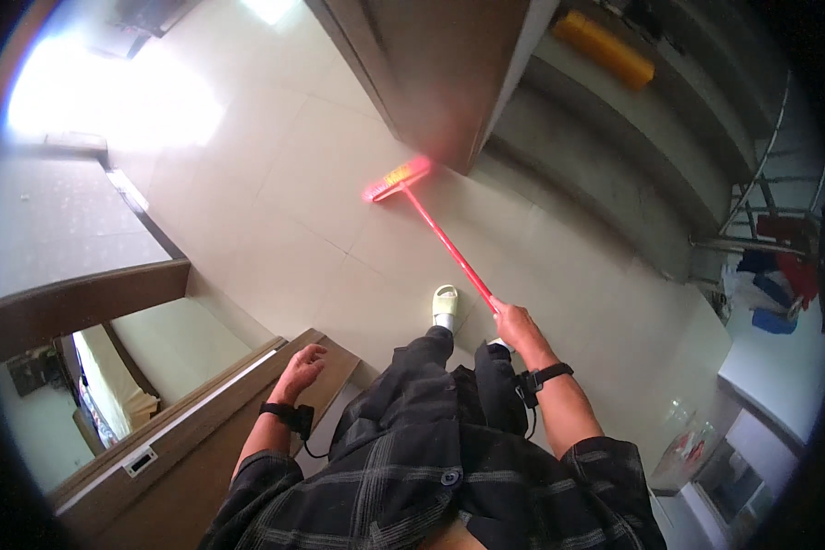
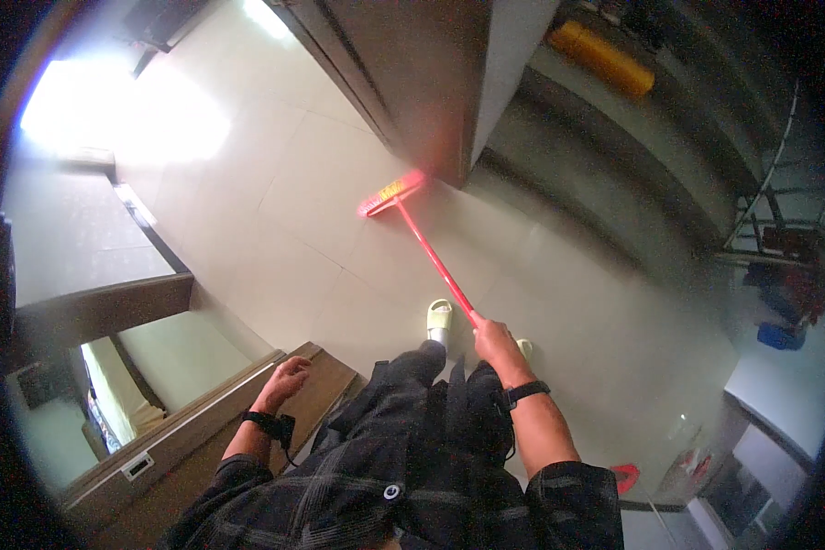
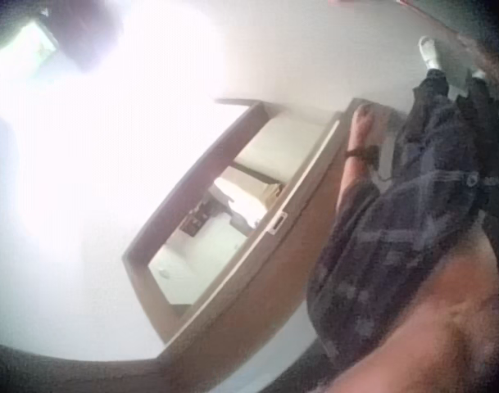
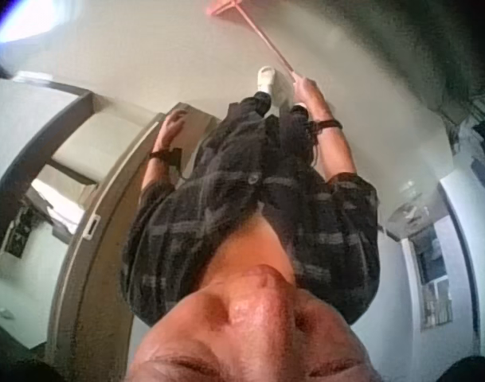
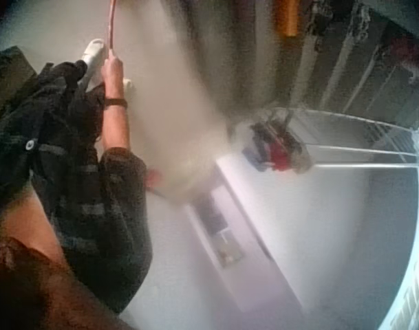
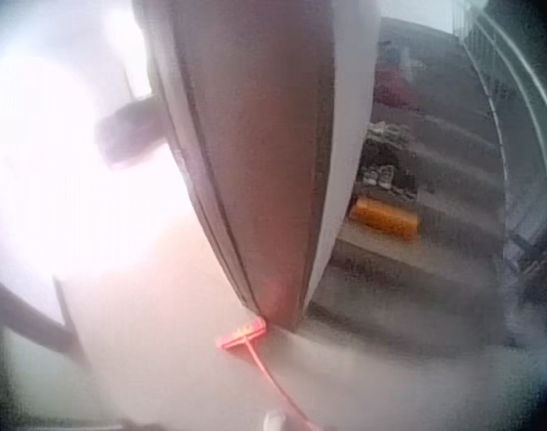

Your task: The person sweeps debris into a pile in a hallway using a broom, then squats to pick up plastic bags and paper items by hand and places them into a larger plastic bag.

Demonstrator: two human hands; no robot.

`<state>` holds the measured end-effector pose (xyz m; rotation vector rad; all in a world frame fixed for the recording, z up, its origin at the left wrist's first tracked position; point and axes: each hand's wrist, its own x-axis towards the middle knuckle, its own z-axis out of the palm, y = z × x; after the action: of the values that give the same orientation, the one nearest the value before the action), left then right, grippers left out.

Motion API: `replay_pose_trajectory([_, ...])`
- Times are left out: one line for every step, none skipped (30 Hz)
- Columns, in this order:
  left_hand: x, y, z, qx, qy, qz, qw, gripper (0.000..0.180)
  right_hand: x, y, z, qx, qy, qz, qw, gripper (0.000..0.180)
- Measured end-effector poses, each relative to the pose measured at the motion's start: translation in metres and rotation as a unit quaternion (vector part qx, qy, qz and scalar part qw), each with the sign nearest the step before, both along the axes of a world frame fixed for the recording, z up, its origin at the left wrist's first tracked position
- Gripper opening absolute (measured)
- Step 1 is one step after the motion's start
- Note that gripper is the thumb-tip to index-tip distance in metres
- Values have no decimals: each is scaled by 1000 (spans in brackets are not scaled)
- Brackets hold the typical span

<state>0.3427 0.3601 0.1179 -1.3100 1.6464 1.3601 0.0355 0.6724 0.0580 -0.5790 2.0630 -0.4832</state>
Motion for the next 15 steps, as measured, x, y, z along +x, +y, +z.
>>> replay_pose_trajectory([0,-3,-1,4,0,-2,1000,32,0,9,12,24,-3,-1,1000,34])
replay_pose_trajectory([-1,-8,-2,-9,3,-15,1000,33,4,19,22,47,-6,-3,999,35])
replay_pose_trajectory([-2,-14,-4,-22,8,-29,999,33,15,35,29,63,-8,-18,998,37])
replay_pose_trajectory([-2,-17,-9,-33,10,-51,998,33,29,59,39,78,-10,-29,996,39])
replay_pose_trajectory([-1,-19,-22,-20,41,-58,997,32,45,88,45,75,-7,-63,995,40])
replay_pose_trajectory([-10,-16,-24,-11,51,-61,997,32,62,118,52,73,-5,-96,993,41])
replay_pose_trajectory([-18,-10,-24,-3,60,-62,996,31,75,140,68,94,-8,-112,989,41])
replay_pose_trajectory([-22,-3,-28,3,60,-59,996,31,81,157,89,114,-11,-126,985,42])
replay_pose_trajectory([-26,5,-32,27,50,-53,997,30,88,175,103,118,-10,-127,985,42])
replay_pose_trajectory([-33,5,-35,50,41,-54,996,30,98,186,114,125,0,-131,984,43])
replay_pose_trajectory([-41,8,-34,52,45,-62,996,30,102,191,122,131,9,-134,982,44])
replay_pose_trajectory([-47,11,-29,61,51,-60,995,29,100,194,126,132,11,-141,981,44])
replay_pose_trajectory([-51,15,-24,69,57,-57,994,28,93,194,130,158,6,-133,978,44])
replay_pose_trajectory([-50,17,-27,63,54,-91,992,29,84,194,131,184,1,-127,975,43])
replay_pose_trajectory([-43,18,-33,64,56,-98,991,29,68,188,124,171,7,-136,976,42])
